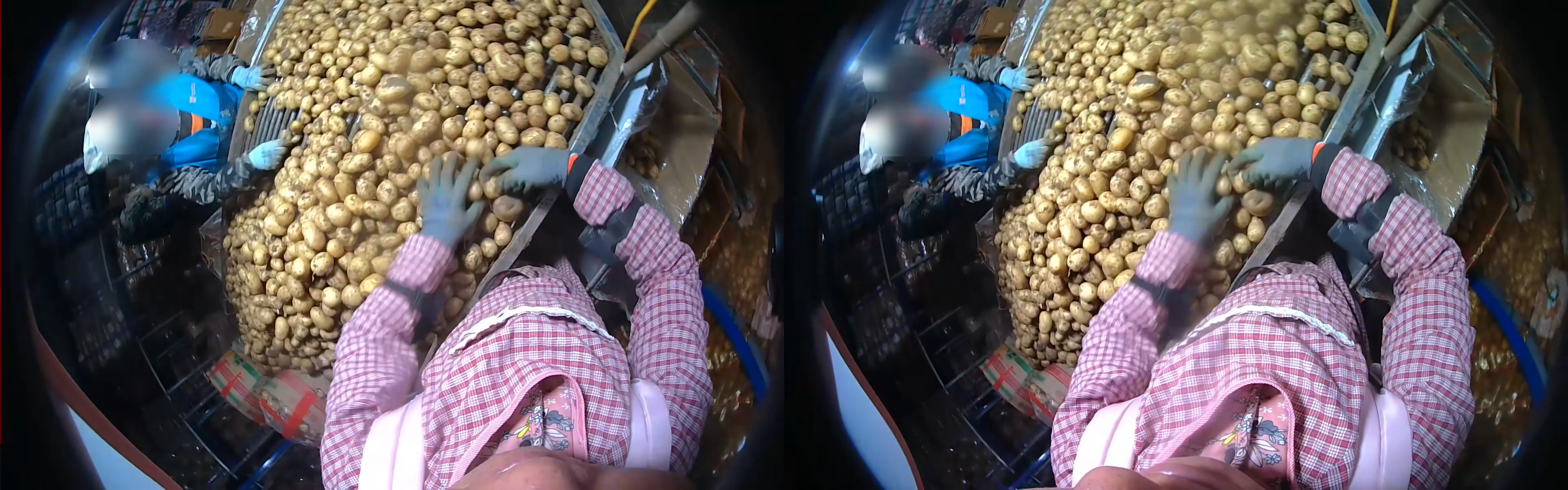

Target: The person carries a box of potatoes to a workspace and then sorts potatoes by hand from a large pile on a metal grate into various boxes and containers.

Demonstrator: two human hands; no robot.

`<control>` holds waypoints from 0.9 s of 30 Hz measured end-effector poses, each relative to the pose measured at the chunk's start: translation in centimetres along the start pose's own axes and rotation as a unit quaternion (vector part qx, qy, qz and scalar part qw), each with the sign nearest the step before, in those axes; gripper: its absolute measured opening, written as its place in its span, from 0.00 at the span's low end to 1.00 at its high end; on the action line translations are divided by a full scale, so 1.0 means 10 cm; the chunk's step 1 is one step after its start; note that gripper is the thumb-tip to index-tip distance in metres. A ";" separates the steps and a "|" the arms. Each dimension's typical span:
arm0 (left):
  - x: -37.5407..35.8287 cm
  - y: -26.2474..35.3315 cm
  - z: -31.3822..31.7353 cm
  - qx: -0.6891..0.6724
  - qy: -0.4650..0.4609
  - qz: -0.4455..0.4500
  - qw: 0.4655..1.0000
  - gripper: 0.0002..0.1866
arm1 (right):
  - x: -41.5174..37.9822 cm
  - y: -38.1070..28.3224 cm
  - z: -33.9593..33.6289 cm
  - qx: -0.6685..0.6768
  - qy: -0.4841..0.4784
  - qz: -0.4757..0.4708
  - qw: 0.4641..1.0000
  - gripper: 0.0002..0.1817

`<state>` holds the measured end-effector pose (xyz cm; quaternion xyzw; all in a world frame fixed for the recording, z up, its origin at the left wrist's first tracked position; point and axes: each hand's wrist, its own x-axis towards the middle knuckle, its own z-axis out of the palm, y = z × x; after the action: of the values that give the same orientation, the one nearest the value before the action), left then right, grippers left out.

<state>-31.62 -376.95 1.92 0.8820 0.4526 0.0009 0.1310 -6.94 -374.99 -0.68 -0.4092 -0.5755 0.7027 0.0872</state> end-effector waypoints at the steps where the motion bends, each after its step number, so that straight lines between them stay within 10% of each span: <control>1: 0.18 0.01 -0.01 0.028 0.028 -0.024 0.999 0.48 | 0.11 0.10 -0.06 -0.011 0.064 -0.067 0.996 0.25; 6: 1.02 -0.19 0.04 0.019 0.231 -0.064 0.971 0.44 | 0.30 0.01 -0.66 0.153 0.162 -0.004 0.975 0.27; 11: 0.63 -0.64 -0.65 -0.044 0.201 -0.035 0.978 0.27 | -0.06 -0.12 -0.72 0.132 0.401 -0.048 0.905 0.22; 18: 0.65 -1.57 -0.49 -0.001 0.070 -0.244 0.967 0.25 | -0.15 -0.37 0.12 0.255 0.290 -0.023 0.922 0.17; 22: 0.48 -0.77 -0.84 -0.477 0.100 -0.258 0.834 0.25 | -0.04 -0.51 0.48 0.381 0.216 -0.033 0.898 0.21; 24: 0.22 -0.27 -0.92 -0.326 -0.013 -0.180 0.928 0.25 | 0.17 -0.19 0.66 0.546 0.111 -0.122 0.821 0.24; 26: -0.08 -0.12 -0.59 -0.162 0.033 0.010 0.986 0.25 | 0.27 -0.16 0.87 0.458 0.167 -0.177 0.855 0.23; 27: -0.17 -0.19 -0.51 -0.199 0.045 -0.035 0.978 0.25 | 0.24 0.00 0.85 0.346 0.196 -0.214 0.893 0.22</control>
<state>-34.73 -376.04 6.63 0.8210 0.4794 0.1265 0.2830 -14.20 -379.83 -1.83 -0.3496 -0.3410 0.7275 0.4819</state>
